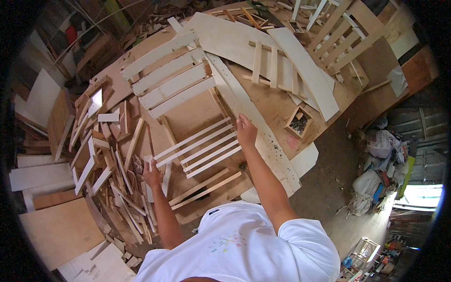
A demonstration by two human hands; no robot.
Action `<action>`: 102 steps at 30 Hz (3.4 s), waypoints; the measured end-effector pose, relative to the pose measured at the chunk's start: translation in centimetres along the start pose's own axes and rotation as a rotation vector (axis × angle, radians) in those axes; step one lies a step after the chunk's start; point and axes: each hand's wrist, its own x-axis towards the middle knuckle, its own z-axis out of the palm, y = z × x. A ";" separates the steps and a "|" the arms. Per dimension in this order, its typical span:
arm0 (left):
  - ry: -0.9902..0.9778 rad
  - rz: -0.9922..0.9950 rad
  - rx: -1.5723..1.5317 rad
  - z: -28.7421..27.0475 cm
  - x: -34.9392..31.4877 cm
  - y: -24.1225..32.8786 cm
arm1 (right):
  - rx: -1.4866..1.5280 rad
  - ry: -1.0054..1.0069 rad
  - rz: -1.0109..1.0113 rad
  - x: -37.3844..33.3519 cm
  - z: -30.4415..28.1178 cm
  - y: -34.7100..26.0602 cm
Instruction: The person hammers nails into wooden slats to assemble a small wooden structure on a workbench.
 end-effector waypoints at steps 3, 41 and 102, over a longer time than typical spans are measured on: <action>0.111 0.099 0.024 -0.7 -2.0 0.9 | 0.092 0.043 -0.034 -3.4 -2.2 1.3; -0.342 0.807 0.200 14.4 -0.6 9.7 | -0.420 -0.379 -0.117 -20.3 -10.8 8.6; -0.205 0.652 -0.116 42.6 -36.6 29.4 | -0.248 -0.234 -0.110 12.6 -29.4 19.1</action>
